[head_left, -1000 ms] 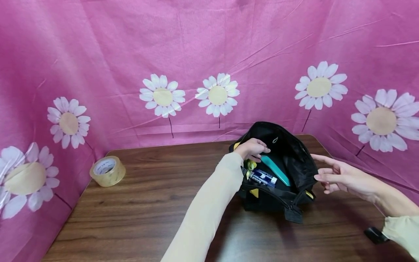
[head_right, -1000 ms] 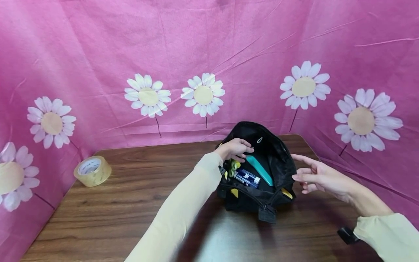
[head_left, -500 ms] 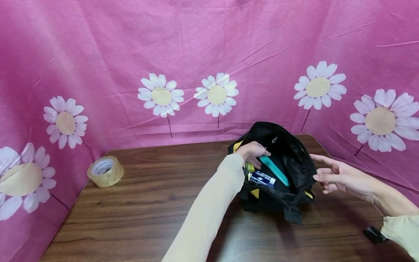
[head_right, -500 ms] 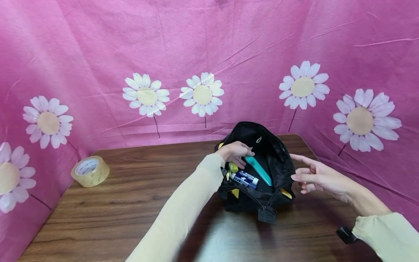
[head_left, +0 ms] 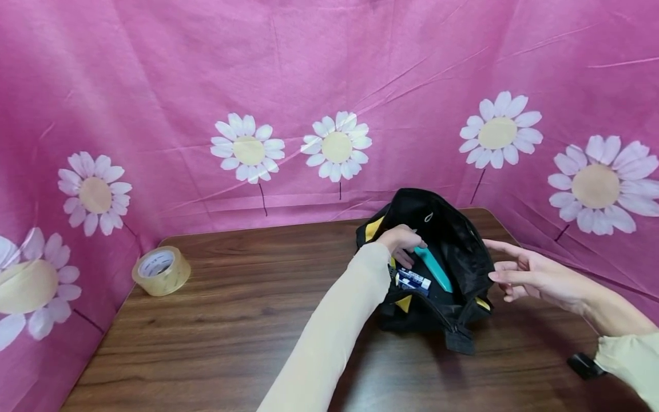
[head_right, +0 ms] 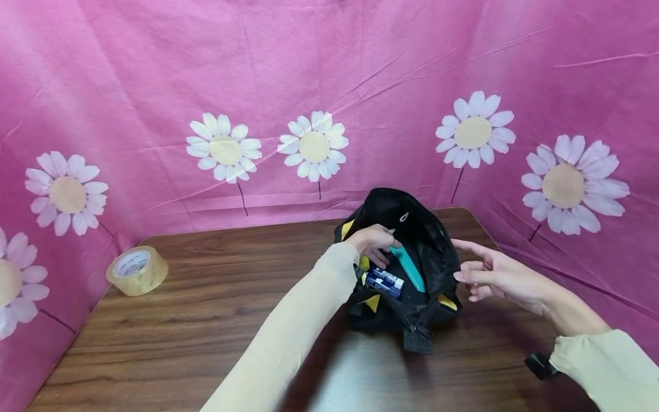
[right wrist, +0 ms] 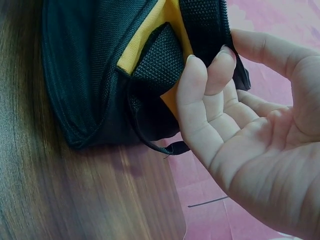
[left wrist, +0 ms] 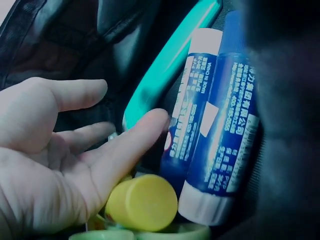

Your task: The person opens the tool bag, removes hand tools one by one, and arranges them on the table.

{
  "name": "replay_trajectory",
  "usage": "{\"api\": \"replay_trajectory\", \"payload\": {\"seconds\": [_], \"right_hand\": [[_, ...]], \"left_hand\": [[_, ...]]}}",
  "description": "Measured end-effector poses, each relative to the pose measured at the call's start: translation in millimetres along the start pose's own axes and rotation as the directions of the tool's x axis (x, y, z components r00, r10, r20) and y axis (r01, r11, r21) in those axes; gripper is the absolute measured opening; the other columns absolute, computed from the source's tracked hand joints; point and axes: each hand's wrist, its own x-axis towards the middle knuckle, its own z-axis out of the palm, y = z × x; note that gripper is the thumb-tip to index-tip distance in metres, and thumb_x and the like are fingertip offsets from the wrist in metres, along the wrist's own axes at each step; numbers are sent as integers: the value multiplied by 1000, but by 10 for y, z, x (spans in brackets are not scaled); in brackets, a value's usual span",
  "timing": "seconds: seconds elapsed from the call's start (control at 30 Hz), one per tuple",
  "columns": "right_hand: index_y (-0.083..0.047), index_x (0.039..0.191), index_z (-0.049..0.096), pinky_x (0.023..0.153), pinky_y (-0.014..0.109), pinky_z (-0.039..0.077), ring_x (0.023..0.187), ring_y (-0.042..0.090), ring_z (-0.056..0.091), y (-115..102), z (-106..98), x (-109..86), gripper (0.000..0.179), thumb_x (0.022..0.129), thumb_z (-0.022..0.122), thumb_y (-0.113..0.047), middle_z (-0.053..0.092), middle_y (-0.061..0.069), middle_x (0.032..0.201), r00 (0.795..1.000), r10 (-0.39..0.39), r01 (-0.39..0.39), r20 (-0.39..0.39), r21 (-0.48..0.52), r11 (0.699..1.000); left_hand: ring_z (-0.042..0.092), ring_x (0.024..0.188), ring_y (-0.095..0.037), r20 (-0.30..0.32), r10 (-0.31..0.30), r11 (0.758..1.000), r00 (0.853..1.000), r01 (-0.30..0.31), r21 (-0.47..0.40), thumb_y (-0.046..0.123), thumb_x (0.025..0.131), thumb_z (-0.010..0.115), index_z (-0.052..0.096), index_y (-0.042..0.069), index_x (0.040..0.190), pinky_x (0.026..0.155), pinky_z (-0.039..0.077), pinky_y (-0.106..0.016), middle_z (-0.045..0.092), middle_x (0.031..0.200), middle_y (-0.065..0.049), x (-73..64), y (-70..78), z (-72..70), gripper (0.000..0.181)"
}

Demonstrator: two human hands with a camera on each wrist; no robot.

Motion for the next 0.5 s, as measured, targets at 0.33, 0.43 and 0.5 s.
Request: {"api": "replay_trajectory", "payload": {"seconds": [0.33,0.43,0.5], "right_hand": [[-34,156,29,76,45,62,102,20,68,-1,10,-1,66,105,45,5,67,12,127,1000,20,-20,-8,-5,1000],[-36,155,31,75,46,62,102,19,68,14,-4,-14,66,105,44,6,68,11,126,1000,7,-7,-2,-10,1000],[-35,155,32,75,47,62,102,19,69,18,-17,-20,67,104,44,7,68,12,125,1000,-10,10,1,-11,1000]], "left_hand": [[74,85,-35,-116,-45,978,992,68,198,20,94,75,54,11,139,76,62,-39,70,94,-19,132,32,218,51],[75,82,-31,-181,-57,957,982,105,271,23,88,82,63,6,110,69,63,-35,68,89,-14,147,34,298,34],[75,81,-29,-193,-72,942,979,131,310,25,85,85,61,4,94,67,62,-32,68,86,-13,154,55,327,33]]}}
